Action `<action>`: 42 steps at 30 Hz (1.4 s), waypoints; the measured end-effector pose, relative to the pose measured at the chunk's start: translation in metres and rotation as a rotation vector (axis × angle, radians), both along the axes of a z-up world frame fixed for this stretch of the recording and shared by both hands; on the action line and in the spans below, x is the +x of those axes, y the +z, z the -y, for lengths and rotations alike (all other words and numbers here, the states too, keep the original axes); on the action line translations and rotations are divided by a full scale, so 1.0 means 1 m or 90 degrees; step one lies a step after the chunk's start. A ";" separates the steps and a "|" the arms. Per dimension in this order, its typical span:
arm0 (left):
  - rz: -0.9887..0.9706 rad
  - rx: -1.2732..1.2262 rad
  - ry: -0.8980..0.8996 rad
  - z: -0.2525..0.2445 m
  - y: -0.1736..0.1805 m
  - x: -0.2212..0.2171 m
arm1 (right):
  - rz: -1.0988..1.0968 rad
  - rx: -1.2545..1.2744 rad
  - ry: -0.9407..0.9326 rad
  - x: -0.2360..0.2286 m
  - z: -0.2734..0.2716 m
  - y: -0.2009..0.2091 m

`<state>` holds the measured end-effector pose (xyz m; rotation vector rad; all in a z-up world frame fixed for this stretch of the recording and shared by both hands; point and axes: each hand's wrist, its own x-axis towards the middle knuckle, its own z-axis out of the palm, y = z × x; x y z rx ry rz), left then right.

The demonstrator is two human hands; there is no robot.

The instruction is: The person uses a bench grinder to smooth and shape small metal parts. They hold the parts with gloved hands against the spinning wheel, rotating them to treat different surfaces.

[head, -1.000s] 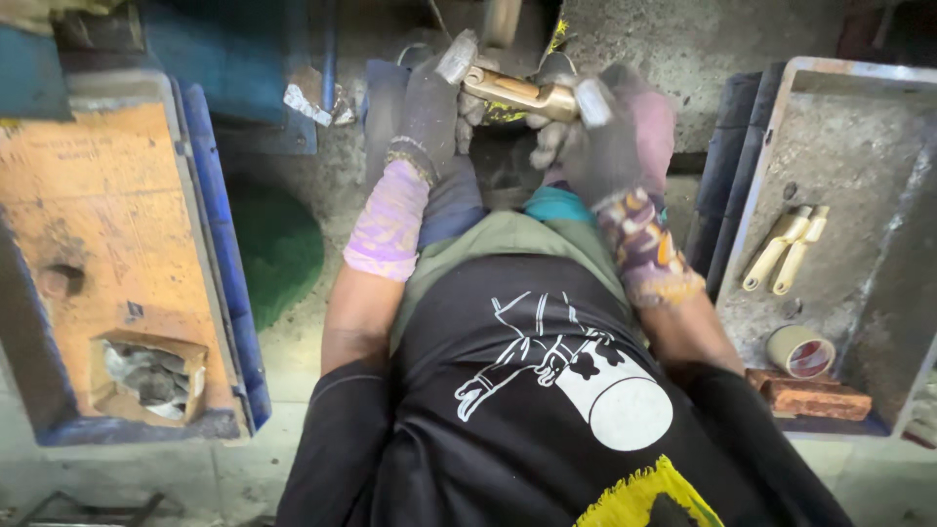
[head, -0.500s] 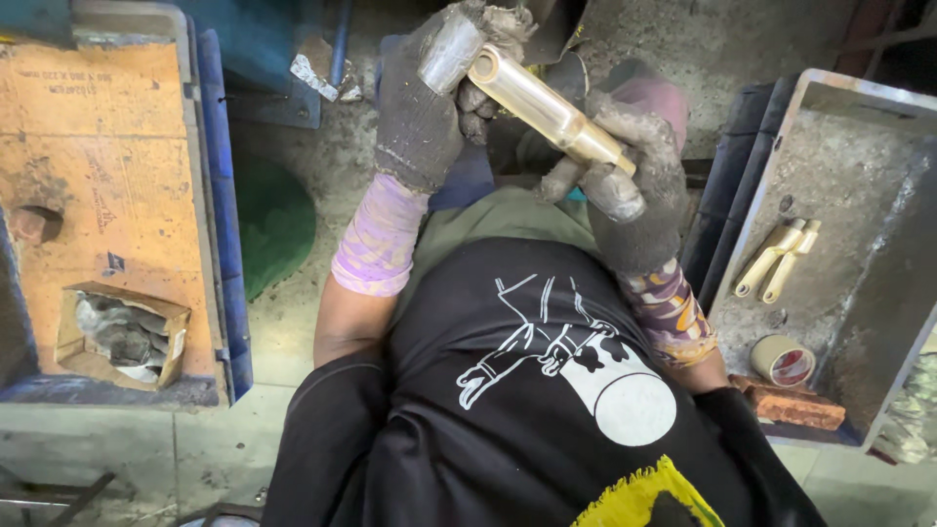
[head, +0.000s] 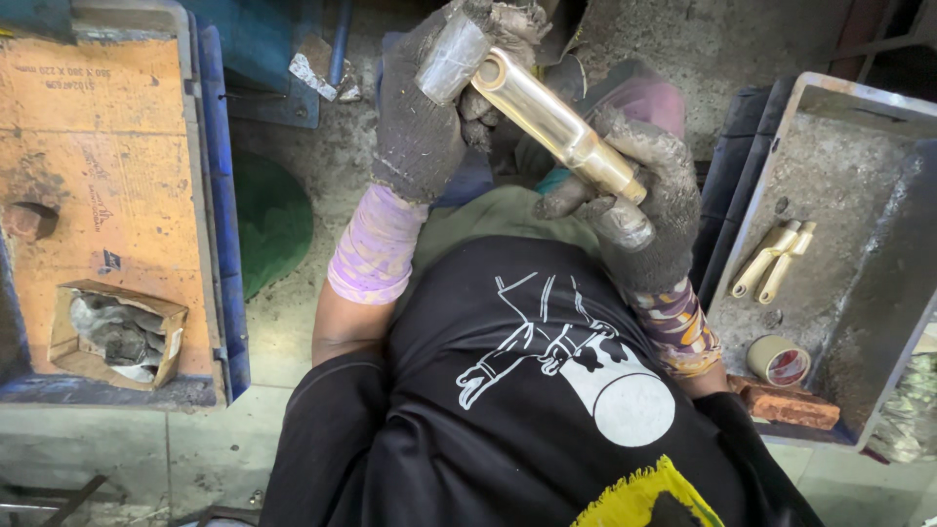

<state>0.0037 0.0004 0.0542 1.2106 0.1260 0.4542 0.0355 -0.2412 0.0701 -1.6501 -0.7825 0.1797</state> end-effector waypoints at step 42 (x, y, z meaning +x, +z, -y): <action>-0.106 -0.183 -0.101 -0.013 -0.039 0.023 | -0.348 0.157 0.000 0.047 -0.037 -0.012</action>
